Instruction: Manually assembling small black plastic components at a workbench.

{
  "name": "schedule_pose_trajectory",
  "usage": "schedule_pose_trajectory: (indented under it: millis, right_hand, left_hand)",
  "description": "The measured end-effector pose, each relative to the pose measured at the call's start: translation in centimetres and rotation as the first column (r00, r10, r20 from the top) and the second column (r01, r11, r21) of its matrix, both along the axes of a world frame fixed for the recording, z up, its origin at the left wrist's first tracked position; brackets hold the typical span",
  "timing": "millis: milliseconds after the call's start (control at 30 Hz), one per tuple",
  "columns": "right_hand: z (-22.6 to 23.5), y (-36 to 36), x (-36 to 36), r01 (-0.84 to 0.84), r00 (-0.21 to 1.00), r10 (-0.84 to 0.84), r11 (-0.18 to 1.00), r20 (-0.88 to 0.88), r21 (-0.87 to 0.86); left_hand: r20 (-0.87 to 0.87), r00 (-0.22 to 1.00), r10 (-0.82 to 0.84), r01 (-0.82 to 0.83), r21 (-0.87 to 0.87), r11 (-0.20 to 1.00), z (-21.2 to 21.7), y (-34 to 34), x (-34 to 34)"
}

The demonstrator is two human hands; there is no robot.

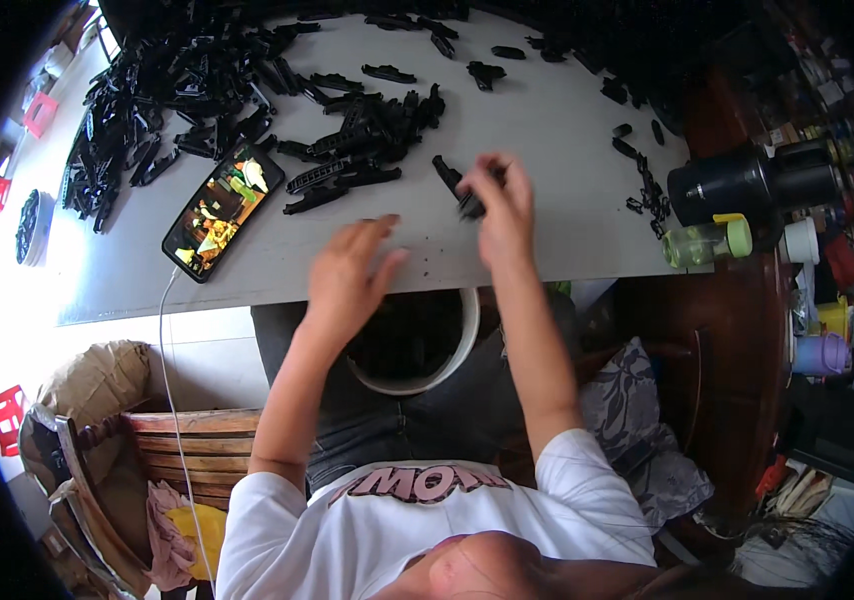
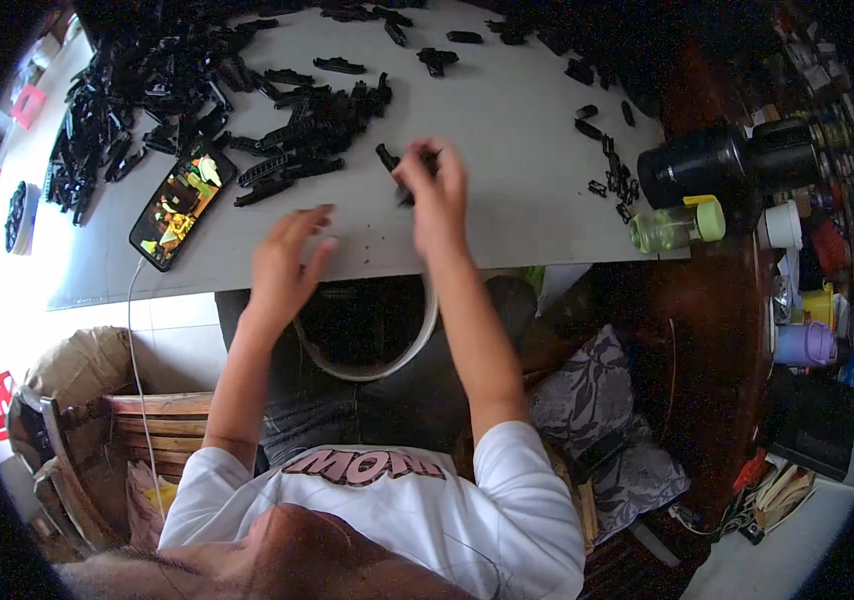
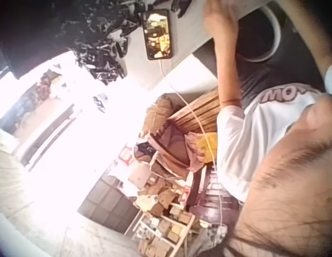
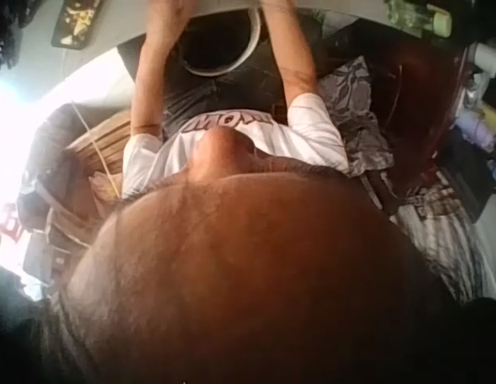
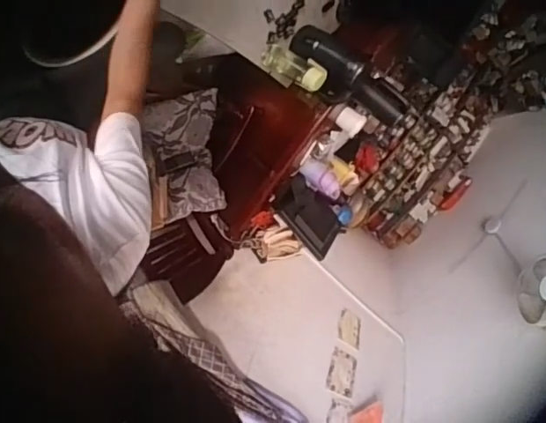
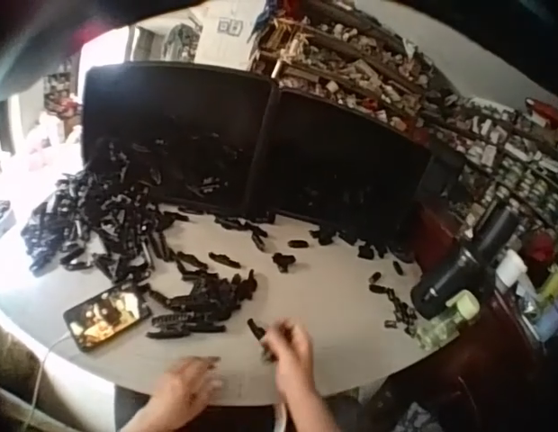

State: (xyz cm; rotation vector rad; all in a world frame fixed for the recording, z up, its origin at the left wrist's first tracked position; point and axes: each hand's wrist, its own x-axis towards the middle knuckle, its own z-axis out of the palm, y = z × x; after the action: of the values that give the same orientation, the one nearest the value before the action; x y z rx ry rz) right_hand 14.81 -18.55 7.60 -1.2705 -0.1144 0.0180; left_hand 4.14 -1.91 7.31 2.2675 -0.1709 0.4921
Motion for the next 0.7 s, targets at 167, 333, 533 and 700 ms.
schedule_pose_trajectory:
  millis: [167, 333, 533, 700]
  right_hand:
    - [-3.0, -0.4, 14.3, 0.413, 0.877, -0.071, 0.617, 0.476, -0.669]
    - [-3.3, 0.5, 18.8, 0.448, 0.892, 0.008, 0.11, 0.452, -0.887]
    - [-2.4, 0.4, 14.2, 0.402, 0.882, 0.227, 0.09, 0.412, -0.911]
    - [-1.9, -2.1, 5.7, 0.381, 0.85, 0.323, 0.166, 0.415, -0.91]
  left_hand:
    - [0.08, 0.957, 0.279, -0.277, -0.026, 0.96, -2.6, 4.3, -1.8]
    - [0.187, 0.922, 0.34, -0.369, 0.147, 0.918, -2.0, 4.3, -1.4]
    - [0.056, 0.917, 0.396, -0.382, 0.416, 0.825, -1.0, 4.8, 0.2]
    - [0.077, 0.936, 0.343, -0.331, 0.517, 0.789, -0.6, 4.7, 0.9]
